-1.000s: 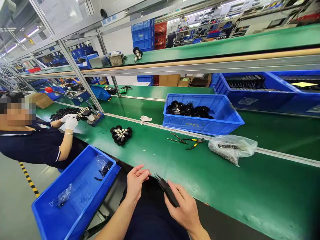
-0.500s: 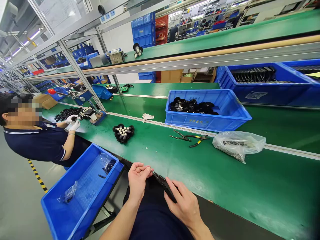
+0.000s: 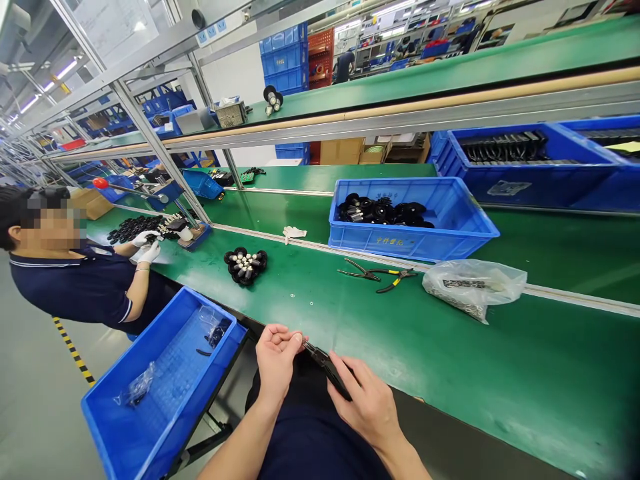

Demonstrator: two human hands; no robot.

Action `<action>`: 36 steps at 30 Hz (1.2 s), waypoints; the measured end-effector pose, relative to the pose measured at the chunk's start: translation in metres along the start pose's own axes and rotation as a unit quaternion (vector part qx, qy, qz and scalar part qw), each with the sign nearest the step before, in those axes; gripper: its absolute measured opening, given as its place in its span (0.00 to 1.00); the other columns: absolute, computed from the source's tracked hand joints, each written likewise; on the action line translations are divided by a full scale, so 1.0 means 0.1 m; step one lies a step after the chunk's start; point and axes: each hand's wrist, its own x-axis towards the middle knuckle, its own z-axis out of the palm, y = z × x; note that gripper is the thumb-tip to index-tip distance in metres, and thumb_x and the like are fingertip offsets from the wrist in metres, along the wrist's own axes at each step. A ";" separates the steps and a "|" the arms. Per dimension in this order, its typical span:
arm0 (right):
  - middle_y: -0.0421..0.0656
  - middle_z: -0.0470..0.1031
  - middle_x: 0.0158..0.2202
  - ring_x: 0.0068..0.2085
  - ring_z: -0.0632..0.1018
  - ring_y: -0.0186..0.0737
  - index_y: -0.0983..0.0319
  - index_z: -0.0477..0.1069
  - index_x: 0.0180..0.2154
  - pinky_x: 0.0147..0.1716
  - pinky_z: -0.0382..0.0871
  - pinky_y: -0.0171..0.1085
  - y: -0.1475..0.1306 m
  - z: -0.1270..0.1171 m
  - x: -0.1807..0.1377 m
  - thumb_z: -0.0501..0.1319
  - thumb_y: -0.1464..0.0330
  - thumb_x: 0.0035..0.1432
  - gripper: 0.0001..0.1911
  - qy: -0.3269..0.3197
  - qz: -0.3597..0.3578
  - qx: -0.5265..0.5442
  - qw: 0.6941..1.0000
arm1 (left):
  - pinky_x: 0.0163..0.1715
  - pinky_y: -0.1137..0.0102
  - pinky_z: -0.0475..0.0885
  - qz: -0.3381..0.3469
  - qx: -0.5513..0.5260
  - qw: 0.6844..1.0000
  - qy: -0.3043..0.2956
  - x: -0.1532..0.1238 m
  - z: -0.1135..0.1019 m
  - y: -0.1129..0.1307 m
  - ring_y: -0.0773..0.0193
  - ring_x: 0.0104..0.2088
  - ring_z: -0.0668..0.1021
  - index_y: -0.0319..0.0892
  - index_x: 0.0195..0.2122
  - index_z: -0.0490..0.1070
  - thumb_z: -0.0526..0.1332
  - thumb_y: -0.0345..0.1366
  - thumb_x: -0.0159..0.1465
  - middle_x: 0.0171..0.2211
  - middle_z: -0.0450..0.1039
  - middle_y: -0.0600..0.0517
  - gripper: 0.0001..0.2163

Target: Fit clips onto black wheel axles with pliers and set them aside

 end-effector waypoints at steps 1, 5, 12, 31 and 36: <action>0.48 0.80 0.46 0.43 0.81 0.43 0.61 0.62 0.73 0.42 0.78 0.39 0.00 0.00 0.00 0.63 0.74 0.68 0.35 0.000 -0.002 -0.004 1.000 | 0.40 0.64 0.85 0.001 -0.001 1.000 0.000 0.00 0.00 0.00 0.51 0.38 0.90 0.43 0.40 0.70 0.82 0.43 0.53 0.35 0.85 0.47 0.23; 0.48 0.80 0.46 0.43 0.81 0.44 0.59 0.63 0.72 0.44 0.77 0.41 0.02 -0.02 0.01 0.63 0.73 0.68 0.34 -0.006 -0.010 -0.024 1.000 | 0.41 0.63 0.85 -0.002 0.001 1.000 0.001 0.00 0.01 0.03 0.51 0.38 0.90 0.43 0.39 0.70 0.82 0.44 0.52 0.34 0.85 0.48 0.24; 0.53 0.77 0.51 0.47 0.78 0.48 0.59 0.66 0.71 0.46 0.75 0.46 0.06 -0.07 0.03 0.65 0.71 0.68 0.32 -0.037 -0.012 -0.033 0.999 | 0.42 0.62 0.85 -0.003 0.011 1.000 -0.011 -0.03 -0.03 0.07 0.51 0.38 0.90 0.43 0.38 0.70 0.82 0.44 0.52 0.34 0.85 0.48 0.23; 0.49 0.77 0.44 0.42 0.81 0.46 0.58 0.60 0.75 0.39 0.79 0.42 0.34 0.11 -0.19 0.59 0.69 0.70 0.34 0.011 0.038 -0.003 0.999 | 0.39 0.65 0.81 0.125 0.280 0.952 0.001 0.82 -0.92 -0.36 0.56 0.35 0.86 0.40 0.42 0.77 0.73 0.50 0.61 0.35 0.85 0.44 0.18; 0.48 0.79 0.44 0.42 0.82 0.46 0.57 0.60 0.75 0.40 0.80 0.40 0.50 0.14 -0.30 0.59 0.66 0.70 0.34 0.010 0.027 -0.016 0.999 | 0.40 0.64 0.80 0.191 0.382 0.903 0.041 1.89 -1.19 0.13 0.54 0.39 0.86 0.42 0.41 0.76 0.69 0.48 0.63 0.35 0.84 0.46 0.15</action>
